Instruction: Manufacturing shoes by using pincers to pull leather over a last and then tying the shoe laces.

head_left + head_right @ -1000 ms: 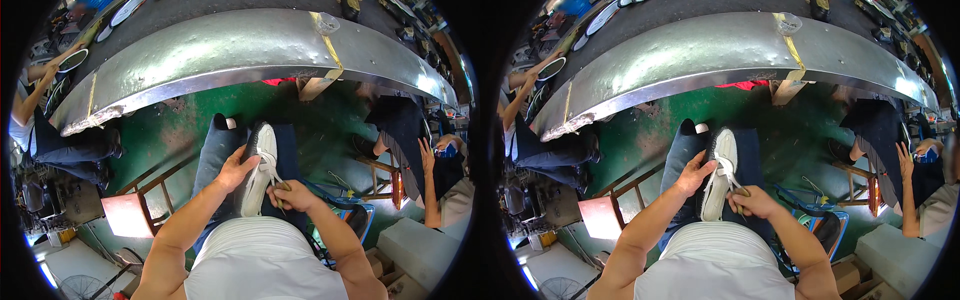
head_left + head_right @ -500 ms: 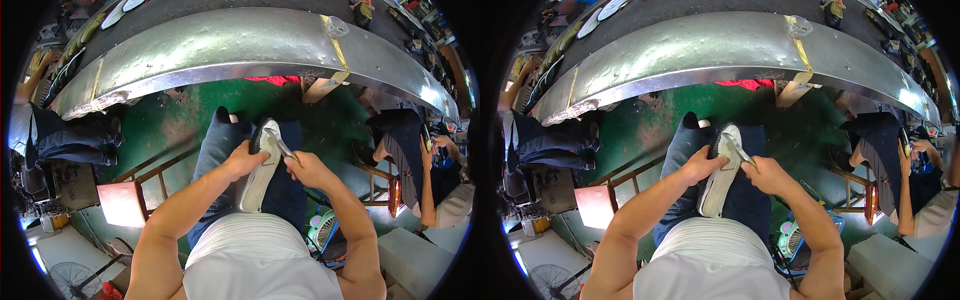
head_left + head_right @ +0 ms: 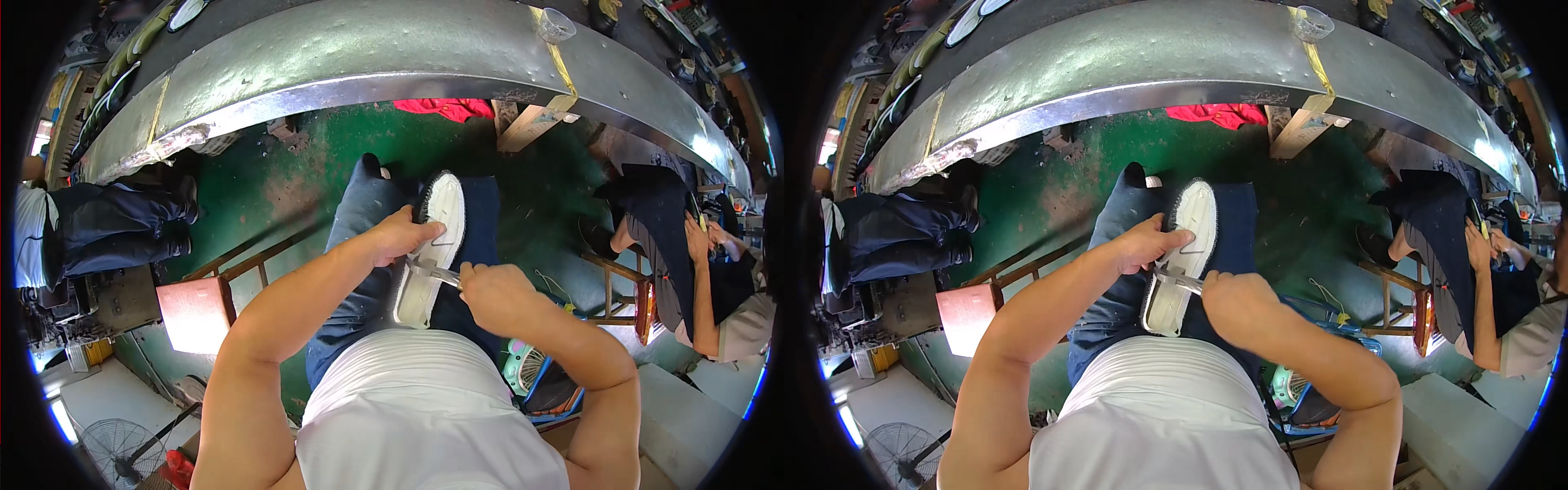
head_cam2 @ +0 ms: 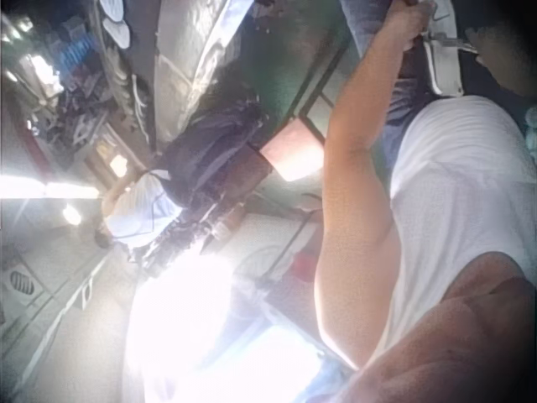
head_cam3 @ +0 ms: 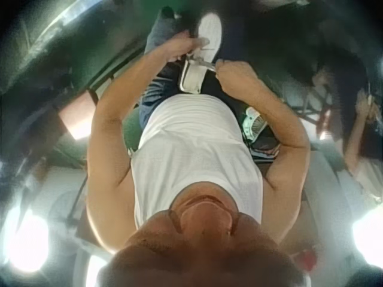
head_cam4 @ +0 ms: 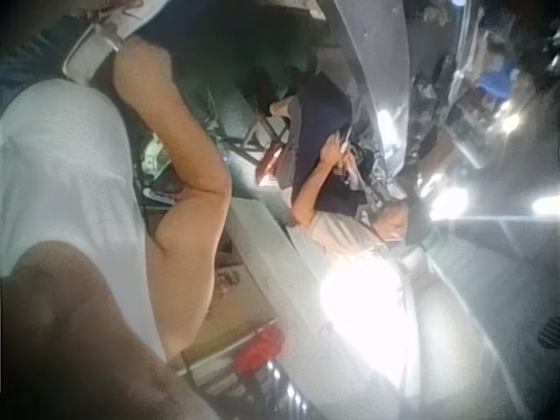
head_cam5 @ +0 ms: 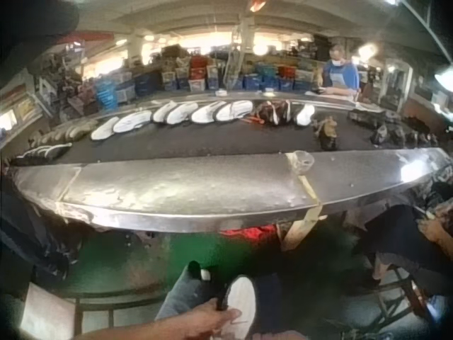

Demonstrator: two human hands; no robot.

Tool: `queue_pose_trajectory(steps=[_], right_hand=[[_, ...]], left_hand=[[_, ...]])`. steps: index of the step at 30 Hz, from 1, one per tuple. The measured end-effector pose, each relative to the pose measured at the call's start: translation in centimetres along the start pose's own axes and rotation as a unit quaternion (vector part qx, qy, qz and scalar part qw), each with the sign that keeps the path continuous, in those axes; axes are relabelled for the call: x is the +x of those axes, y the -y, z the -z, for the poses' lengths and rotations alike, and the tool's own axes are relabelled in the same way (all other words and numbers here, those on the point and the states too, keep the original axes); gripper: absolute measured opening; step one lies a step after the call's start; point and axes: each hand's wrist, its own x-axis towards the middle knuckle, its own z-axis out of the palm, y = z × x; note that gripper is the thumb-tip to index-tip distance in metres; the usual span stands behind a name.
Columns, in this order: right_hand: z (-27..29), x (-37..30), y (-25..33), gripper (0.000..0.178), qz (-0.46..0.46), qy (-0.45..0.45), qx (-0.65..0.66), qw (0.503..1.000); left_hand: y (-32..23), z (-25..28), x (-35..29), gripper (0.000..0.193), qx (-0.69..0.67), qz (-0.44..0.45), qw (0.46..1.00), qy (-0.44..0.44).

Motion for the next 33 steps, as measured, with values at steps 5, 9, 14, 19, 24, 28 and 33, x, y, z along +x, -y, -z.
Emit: queue_pose_trajectory(steps=[5, 9, 14, 19, 24, 28, 33], right_hand=[[-5.8, 1.2, -1.8, 0.023, -0.019, -0.071, 0.235, 0.969], [-7.9, -1.1, -0.9, 0.030, -0.055, -0.140, 0.291, 0.945], [-7.3, -2.3, -1.9, 0.028, -0.119, 0.053, 0.385, 0.914], [-9.7, -4.5, 0.5, 0.020, -0.096, -0.140, 0.230, 0.958], [-9.8, -5.2, -0.2, 0.022, -0.084, -0.093, 0.232, 0.965], [-8.7, -4.5, -2.7, 0.024, -0.093, 0.080, 0.407, 0.905], [-11.4, -6.6, 0.8, 0.021, -0.051, -0.102, 0.184, 0.976]], left_hand=[[2.2, 1.4, 1.4, 0.090, -0.032, -0.036, 0.998, -0.035], [2.6, 1.3, 2.6, 0.090, 0.063, -0.061, 0.994, -0.059], [6.0, 0.1, 1.2, 0.089, 0.121, -0.200, 0.972, -0.025], [4.8, -2.2, 0.7, 0.093, 0.077, -0.142, 0.985, -0.052], [5.4, -3.5, 1.2, 0.098, 0.110, -0.148, 0.975, -0.128], [5.9, -3.0, -1.2, 0.106, 0.185, -0.234, 0.950, -0.088], [9.0, -3.9, -1.1, 0.110, 0.061, -0.216, 0.970, -0.091]])
